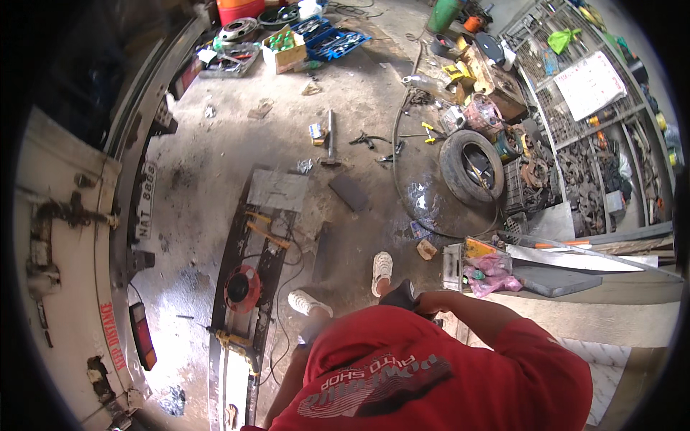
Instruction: The person uses an angle grinder to smooth a metal rod, then switches to a cordless drill to remove a bolt and drill a hole in the rear bumper of a white truck. Finally, the person opens the truck's rear door and retrieves a cloth from inside.
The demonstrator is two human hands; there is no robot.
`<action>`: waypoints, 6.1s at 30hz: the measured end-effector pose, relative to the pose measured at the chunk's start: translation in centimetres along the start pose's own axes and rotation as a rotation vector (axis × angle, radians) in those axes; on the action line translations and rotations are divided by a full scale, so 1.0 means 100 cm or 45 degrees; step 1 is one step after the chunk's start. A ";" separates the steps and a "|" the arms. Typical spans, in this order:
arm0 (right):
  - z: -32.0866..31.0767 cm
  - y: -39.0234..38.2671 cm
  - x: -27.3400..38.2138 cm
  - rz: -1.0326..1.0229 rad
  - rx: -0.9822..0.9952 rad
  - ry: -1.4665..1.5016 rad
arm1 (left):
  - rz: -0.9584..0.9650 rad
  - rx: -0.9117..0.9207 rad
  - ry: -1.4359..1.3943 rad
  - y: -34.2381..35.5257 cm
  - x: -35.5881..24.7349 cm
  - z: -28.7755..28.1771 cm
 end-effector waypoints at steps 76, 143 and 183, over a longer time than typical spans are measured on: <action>-0.829 0.194 0.541 -0.159 -0.209 -0.966 | 0.492 -0.954 -0.677 0.035 -0.733 -0.198; -0.646 -0.078 1.642 -1.813 -0.223 -0.471 | 0.101 -2.456 0.504 -0.179 -0.661 -0.887; -0.597 0.058 1.710 -1.248 -0.416 -1.641 | -0.104 -2.011 0.019 -0.171 -0.731 -0.787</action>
Point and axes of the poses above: each hand's wrist, its own y-axis towards the middle knuckle, its own z-axis out of the palm, x = y × z, the point moved 7 cm from there along y, towards the middle knuckle, and after that the axes turned 5 degrees about -y, right-handed, at the moved point
